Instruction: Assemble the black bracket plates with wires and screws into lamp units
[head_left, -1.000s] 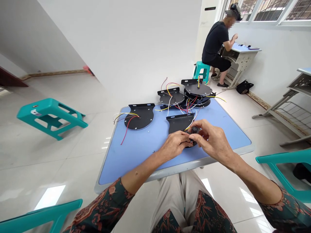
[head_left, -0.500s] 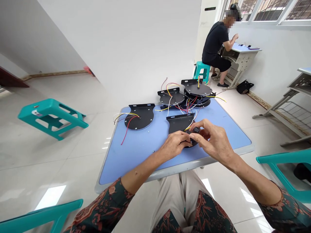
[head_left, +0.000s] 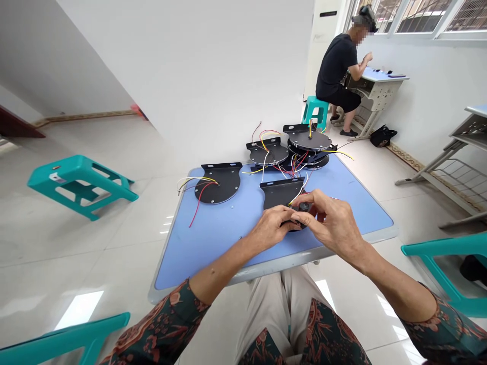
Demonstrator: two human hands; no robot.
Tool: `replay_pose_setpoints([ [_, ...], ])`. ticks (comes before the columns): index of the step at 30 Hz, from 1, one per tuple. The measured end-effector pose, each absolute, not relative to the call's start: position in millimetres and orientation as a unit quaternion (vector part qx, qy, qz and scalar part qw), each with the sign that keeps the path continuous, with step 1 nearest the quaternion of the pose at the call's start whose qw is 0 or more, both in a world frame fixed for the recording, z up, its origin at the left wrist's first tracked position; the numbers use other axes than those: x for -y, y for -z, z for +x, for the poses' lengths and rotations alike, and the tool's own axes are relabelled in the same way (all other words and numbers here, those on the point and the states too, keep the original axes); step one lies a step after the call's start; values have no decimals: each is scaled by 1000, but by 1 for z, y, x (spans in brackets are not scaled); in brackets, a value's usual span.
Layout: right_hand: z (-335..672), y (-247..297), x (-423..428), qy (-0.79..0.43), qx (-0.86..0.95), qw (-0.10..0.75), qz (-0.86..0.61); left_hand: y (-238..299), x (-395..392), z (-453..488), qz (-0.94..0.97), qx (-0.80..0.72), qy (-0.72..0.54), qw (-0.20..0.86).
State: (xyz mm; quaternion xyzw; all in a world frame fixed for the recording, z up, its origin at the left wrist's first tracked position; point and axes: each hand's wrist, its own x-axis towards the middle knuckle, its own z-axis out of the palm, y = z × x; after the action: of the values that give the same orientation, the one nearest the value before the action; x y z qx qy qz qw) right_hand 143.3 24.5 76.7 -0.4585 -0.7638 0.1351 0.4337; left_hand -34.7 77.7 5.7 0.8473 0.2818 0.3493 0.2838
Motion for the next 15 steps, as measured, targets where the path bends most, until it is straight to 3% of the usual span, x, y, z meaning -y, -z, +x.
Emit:
replay_pose_setpoints([
  [5,151,-80,-26,-259,776,421,-391,-6,-78,-35,857,-280,-332,277],
  [11,144,-75,-26,-119,768,453,-437,-4,-78,-34,851,-291,-333,283],
  [15,144,-72,-27,-149,739,463,-466,-1,-79,-34,855,-280,-339,275],
])
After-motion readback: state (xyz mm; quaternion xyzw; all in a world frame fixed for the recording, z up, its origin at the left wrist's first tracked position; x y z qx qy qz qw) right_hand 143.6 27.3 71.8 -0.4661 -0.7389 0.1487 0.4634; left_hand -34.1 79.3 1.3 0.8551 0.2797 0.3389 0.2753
